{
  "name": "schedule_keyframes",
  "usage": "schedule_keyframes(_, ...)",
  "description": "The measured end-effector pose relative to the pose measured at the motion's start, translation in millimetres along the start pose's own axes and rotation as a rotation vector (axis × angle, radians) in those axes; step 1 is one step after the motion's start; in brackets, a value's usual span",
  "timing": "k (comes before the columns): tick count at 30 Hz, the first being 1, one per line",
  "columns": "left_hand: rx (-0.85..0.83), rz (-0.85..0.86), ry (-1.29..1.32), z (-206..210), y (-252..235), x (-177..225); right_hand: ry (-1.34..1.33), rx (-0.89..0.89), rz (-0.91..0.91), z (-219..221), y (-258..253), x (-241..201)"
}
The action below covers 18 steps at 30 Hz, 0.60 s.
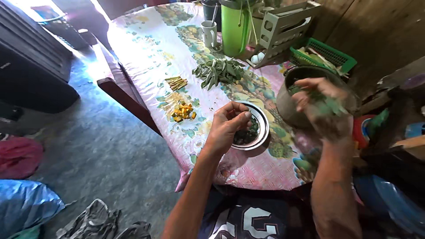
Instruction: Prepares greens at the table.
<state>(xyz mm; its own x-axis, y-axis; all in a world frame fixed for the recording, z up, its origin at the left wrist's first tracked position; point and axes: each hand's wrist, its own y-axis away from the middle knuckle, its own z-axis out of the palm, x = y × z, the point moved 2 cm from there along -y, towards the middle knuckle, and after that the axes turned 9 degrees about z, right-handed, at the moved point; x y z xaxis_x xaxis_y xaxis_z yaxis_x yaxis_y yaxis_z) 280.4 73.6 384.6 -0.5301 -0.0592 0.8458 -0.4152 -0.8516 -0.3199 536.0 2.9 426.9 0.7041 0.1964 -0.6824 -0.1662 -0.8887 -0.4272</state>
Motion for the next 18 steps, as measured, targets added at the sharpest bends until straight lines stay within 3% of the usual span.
schedule_keyframes(3,-0.005,-0.004,-0.042,2,0,0,-0.288,-0.257,-0.162,51,1,-10)
schedule_keyframes(9,0.055,-0.037,-0.125,0,1,4,-0.249,-0.327,-0.397,87,-21,-19)
schedule_keyframes(18,0.015,-0.096,-0.093,-13,5,0,-0.558,-0.345,-0.121,92,-6,-9)
